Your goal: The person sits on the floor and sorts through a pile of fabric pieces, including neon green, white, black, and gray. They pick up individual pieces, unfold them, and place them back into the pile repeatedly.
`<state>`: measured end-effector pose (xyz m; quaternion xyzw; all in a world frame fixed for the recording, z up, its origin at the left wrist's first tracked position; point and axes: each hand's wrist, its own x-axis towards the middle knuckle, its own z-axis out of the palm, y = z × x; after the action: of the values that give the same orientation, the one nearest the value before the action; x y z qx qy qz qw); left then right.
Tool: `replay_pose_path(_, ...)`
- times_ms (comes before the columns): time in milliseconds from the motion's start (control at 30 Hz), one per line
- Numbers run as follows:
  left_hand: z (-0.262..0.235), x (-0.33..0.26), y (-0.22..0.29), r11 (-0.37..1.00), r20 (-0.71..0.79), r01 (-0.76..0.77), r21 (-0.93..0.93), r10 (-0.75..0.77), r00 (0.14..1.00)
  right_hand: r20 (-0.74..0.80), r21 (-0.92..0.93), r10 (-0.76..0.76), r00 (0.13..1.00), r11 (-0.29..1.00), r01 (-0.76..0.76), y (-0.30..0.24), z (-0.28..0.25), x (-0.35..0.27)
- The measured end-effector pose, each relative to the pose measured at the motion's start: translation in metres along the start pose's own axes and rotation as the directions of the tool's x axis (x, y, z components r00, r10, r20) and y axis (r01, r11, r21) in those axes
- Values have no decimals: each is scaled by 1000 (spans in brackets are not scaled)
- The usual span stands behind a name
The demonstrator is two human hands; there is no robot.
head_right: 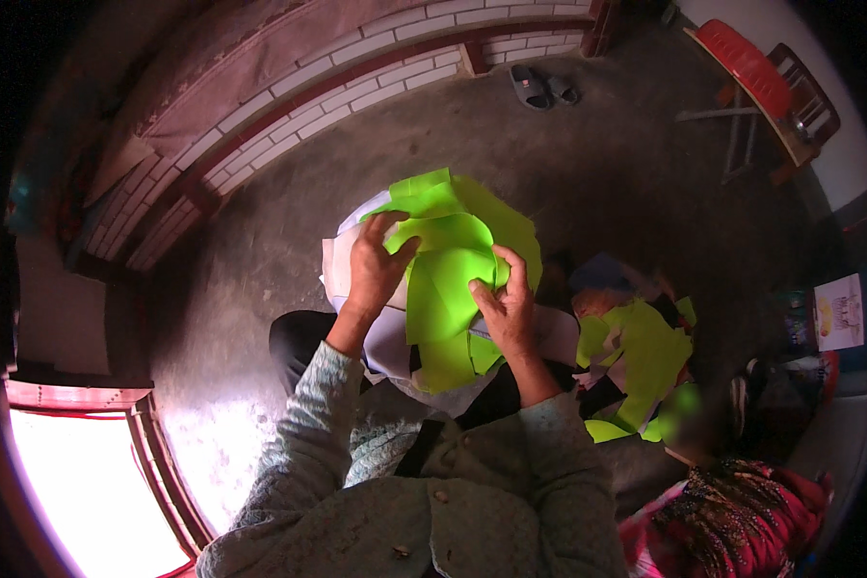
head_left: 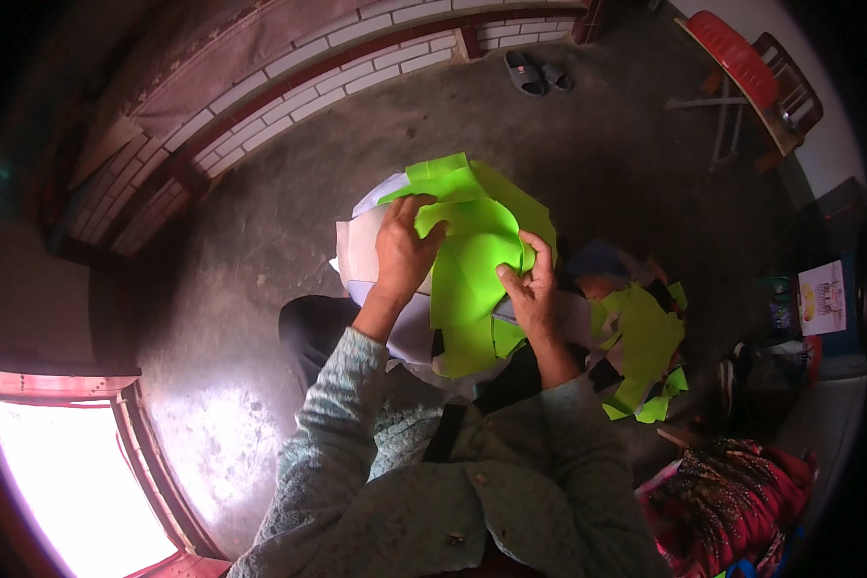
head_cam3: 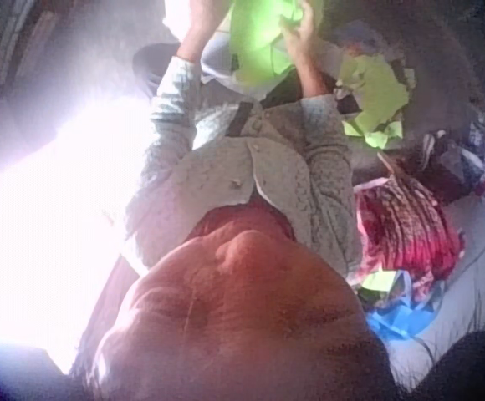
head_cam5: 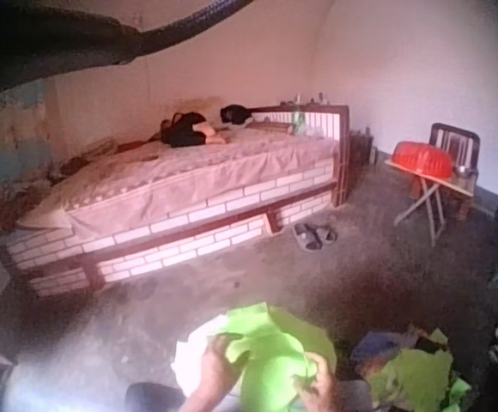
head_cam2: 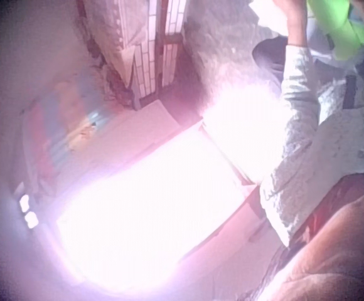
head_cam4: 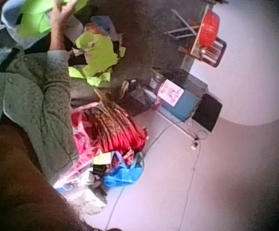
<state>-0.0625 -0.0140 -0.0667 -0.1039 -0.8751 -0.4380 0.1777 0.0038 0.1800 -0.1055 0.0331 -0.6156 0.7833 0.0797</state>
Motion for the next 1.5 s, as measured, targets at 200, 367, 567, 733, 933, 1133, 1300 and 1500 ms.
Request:
replay_pose_path(200, 40, 32, -9, 897, 131, -246, 366, 212, 969, 3, 12, -33, 999, 999, 33, 3, -1, 1)
replay_pose_path(367, 51, 42, -21, 893, 201, -217, 394, 147, 968, -11, 4, -38, 999, 999, 39, 4, -2, 2)
replay_pose_path(567, 15, 56, 7, 972, -160, -168, 165, 195, 968, 20, 0, -22, 1000, 1000, 22, 0, -3, 0)
replay_pose_path(733, -30, 58, 45, 970, -166, -225, 96, 239, 957, -11, -55, -115, 993, 992, 114, 17, -5, 3)
replay_pose_path(933, -69, 52, 75, 797, -141, -473, 375, 553, 821, 37, -119, -126, 991, 984, 129, 16, -5, 3)
replay_pose_path(1133, -116, 48, 90, 871, -192, -420, 254, 471, 861, 89, -358, -72, 993, 929, 99, 11, -7, 2)
replay_pose_path(1300, -131, 52, 78, 915, -265, -404, -9, 387, 883, 70, -328, -88, 994, 939, 107, 10, -4, 1)
replay_pose_path(1500, -138, 43, 81, 875, -247, -208, -436, 106, 963, 102, -313, -86, 991, 943, 114, 5, -5, 0)
